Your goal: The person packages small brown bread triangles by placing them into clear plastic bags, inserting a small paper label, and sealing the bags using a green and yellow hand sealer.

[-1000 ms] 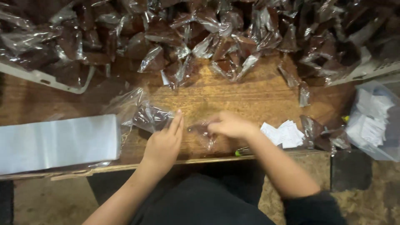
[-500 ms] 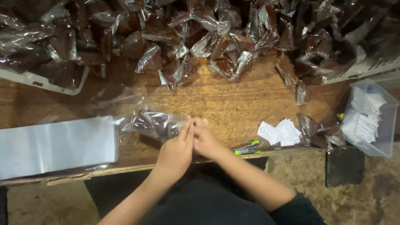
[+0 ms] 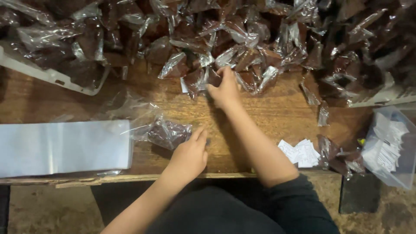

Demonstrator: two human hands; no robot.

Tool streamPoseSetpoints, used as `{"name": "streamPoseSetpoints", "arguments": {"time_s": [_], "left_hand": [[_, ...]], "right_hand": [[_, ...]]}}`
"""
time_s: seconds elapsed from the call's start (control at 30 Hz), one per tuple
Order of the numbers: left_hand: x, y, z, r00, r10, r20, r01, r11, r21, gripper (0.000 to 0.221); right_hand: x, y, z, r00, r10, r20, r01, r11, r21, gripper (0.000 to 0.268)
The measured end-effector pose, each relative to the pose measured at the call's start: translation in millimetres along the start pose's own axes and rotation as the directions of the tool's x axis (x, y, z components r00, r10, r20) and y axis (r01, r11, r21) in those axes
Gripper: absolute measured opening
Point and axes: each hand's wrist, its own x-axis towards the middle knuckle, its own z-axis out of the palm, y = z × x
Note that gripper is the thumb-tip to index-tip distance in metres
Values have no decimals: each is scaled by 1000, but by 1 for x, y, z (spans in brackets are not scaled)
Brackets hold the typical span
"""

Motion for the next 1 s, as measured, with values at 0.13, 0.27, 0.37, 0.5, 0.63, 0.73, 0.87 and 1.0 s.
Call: {"name": "streamPoseSetpoints", "arguments": {"time_s": [0.13,0.27,0.37,0.5,0.63,0.73,0.87,1.0], "left_hand": [[1,-4,1,1000,6,-21,-6,1000,-24,65],[3,-4,11,996,4,-84,-4,1000,4,63],[2,-3,5,990,33,-137,-31,999,11,61],[0,-7,5,992,53,-110,-57,998,-28,62],[2,-11,7,989,68,-134,-74,996,-40,61],[-3,-10,12,986,76,-146,-82,996,-39,61],[-4,-10,9,977,79,-198,-80,997,5,64],[-13,-3,9,987,36,-156,-33,999,23,69]], "right_hand": [[-2,-24,-46,970,-209,-121,212,977,8,49],[5,-60,-32,761,-610,223,644,753,-138,38],[35,-50,34,725,-502,470,659,704,-265,45],[15,-69,13,791,-263,552,545,713,-441,79],[-35,-56,-36,793,-396,462,584,711,-392,76],[-76,-10,-27,797,-416,439,564,773,-292,85],[-112,27,-42,824,-474,312,460,880,123,81],[-150,78,-62,921,-337,194,158,781,605,73]]}}
